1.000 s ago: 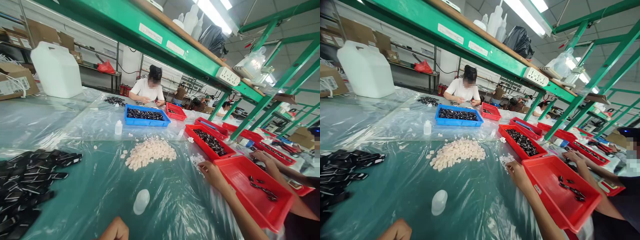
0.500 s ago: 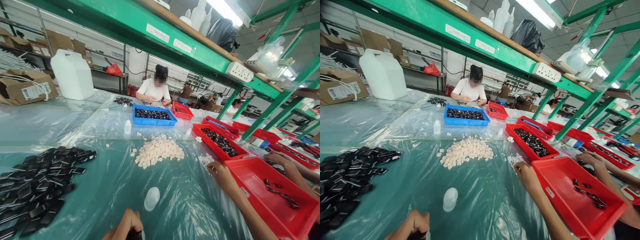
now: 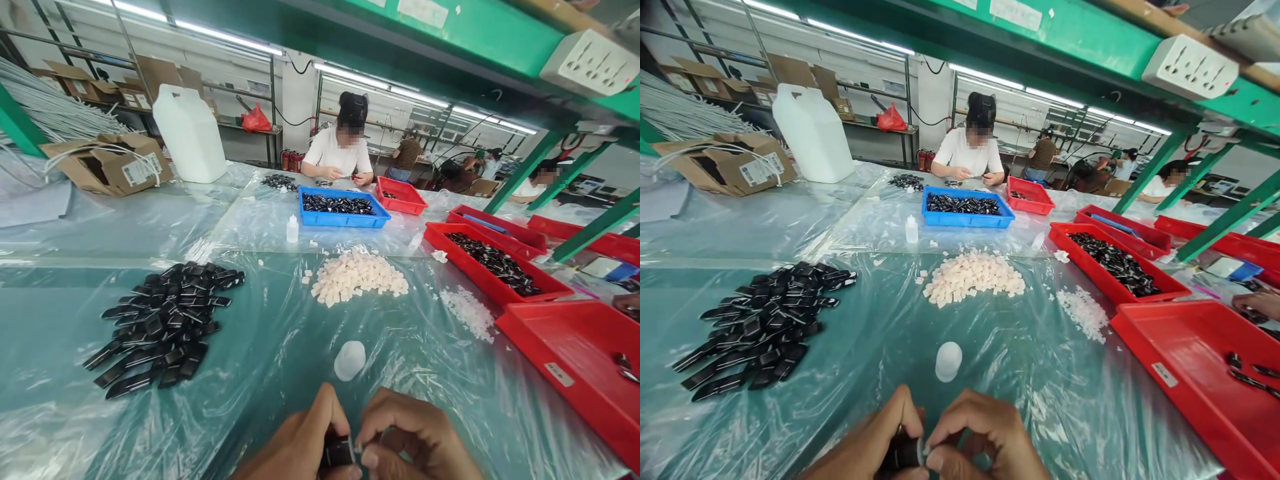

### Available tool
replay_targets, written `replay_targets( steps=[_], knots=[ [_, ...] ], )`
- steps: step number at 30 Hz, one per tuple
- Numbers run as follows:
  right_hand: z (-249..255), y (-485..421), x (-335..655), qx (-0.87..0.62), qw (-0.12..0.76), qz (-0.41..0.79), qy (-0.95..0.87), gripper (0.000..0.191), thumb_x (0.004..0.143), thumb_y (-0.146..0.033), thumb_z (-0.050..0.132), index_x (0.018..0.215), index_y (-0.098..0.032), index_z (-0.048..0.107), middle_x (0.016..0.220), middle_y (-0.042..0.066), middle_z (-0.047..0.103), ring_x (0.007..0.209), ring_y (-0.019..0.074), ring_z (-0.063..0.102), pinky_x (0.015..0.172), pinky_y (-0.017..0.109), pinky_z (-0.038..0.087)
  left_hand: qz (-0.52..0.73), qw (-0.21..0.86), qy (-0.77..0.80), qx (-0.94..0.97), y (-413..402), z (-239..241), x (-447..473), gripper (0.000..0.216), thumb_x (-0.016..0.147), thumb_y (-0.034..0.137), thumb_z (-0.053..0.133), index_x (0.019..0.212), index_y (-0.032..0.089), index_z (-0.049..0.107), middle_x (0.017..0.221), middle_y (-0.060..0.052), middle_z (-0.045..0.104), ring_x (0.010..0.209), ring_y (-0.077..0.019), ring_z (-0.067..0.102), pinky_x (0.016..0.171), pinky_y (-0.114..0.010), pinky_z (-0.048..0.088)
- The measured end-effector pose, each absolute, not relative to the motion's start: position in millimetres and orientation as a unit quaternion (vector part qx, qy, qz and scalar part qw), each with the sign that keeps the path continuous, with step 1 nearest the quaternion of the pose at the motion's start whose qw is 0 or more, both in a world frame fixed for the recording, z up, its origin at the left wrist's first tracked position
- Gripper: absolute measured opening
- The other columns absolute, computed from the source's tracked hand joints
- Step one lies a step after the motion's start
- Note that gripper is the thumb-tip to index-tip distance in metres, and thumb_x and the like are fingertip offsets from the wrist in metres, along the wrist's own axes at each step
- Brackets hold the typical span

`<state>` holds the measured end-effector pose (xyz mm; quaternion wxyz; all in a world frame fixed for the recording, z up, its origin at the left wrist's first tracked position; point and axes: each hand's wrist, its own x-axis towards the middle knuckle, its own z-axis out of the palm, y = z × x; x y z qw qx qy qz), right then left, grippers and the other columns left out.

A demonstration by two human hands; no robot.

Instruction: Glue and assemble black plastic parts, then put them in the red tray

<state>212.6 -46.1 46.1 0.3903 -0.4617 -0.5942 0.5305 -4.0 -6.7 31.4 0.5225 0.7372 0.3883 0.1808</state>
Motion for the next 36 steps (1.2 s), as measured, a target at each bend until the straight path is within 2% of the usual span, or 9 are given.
replay_targets(
  steps=[3,9,12,15,21,24,29,33,36],
  knots=[
    [40,-48,213,-0.461,0.383,0.577,-0.555,0.014,0.096,-0.042,0.081,0.099,-0.029,0.086,0.094,0.002,0.068,0.077,0.0100,0.064,0.068,0.017,0.054,0.124,0.515,0.406,0.745,-5,32,-9,0.028,0.093,0.036,0.068,0.091,0.028,0.042,0.090,0.005,0.066,0.079,-0.0158,0.062,0.066,-0.022,0.038],
    [36,-46,211,-0.449,0.368,0.683,-0.444,0.029,0.071,-0.036,0.102,0.085,-0.020,0.084,0.083,0.000,0.071,0.072,0.0113,0.071,0.063,0.016,0.058,0.038,0.477,0.358,0.802,-1,37,-12,0.018,0.095,0.032,0.060,0.097,0.029,0.043,0.101,-0.001,0.074,0.084,-0.0217,0.068,0.063,-0.023,0.042],
    [29,-44,211,-0.373,0.380,0.749,-0.395,0.027,0.075,-0.032,0.100,0.089,-0.016,0.082,0.083,0.003,0.075,0.076,0.0129,0.075,0.062,0.016,0.058,0.045,0.487,0.366,0.792,-4,44,-10,0.024,0.097,0.037,0.064,0.092,0.029,0.042,0.097,0.000,0.077,0.084,-0.0226,0.072,0.064,-0.023,0.044],
    [24,-44,212,-0.329,0.394,0.779,-0.360,0.024,0.079,-0.024,0.097,0.092,-0.013,0.081,0.085,0.003,0.077,0.076,0.0102,0.076,0.063,0.013,0.056,0.072,0.479,0.377,0.789,-8,43,-11,0.026,0.100,0.040,0.064,0.090,0.029,0.043,0.088,0.002,0.077,0.079,-0.0217,0.072,0.061,-0.023,0.042],
    [35,-44,210,-0.371,0.360,0.783,-0.346,0.027,0.077,-0.025,0.099,0.090,-0.012,0.078,0.084,0.002,0.079,0.078,0.0112,0.078,0.061,0.012,0.055,0.079,0.443,0.281,0.848,-4,24,-12,0.015,0.105,0.041,0.057,0.110,0.028,0.051,0.083,0.001,0.076,0.059,-0.0193,0.061,0.048,-0.026,0.032],
    [38,-42,210,-0.391,0.337,0.779,-0.357,0.030,0.073,-0.026,0.100,0.084,-0.011,0.077,0.080,0.005,0.080,0.077,0.0132,0.079,0.060,0.012,0.056,0.064,0.386,0.251,0.886,-3,30,-9,0.017,0.102,0.036,0.061,0.114,0.026,0.054,0.073,0.002,0.069,0.052,-0.0185,0.053,0.044,-0.028,0.027],
    [35,-40,209,-0.412,0.312,0.775,-0.364,0.031,0.065,-0.021,0.103,0.079,-0.011,0.078,0.075,0.004,0.080,0.066,0.0119,0.078,0.060,0.017,0.063,0.024,0.357,0.283,0.890,-6,57,-7,0.012,0.099,0.025,0.069,0.103,0.025,0.058,0.069,0.006,0.067,0.046,-0.0145,0.049,0.039,-0.027,0.023],
    [36,-36,208,-0.419,0.278,0.780,-0.372,0.029,0.067,-0.021,0.103,0.081,-0.010,0.080,0.072,0.003,0.080,0.065,0.0107,0.077,0.062,0.017,0.063,0.010,0.316,0.295,0.902,-12,67,-10,0.019,0.100,0.019,0.068,0.115,0.026,0.058,0.080,0.004,0.076,0.051,-0.0151,0.056,0.043,-0.025,0.028],
    [37,-33,209,-0.402,0.265,0.790,-0.380,0.030,0.070,-0.027,0.102,0.084,-0.009,0.081,0.074,0.005,0.080,0.067,0.0128,0.080,0.064,0.018,0.064,0.051,0.313,0.289,0.903,-16,65,-14,0.014,0.104,0.021,0.064,0.115,0.029,0.057,0.081,0.005,0.078,0.051,-0.0158,0.059,0.050,-0.024,0.037]
  ],
)
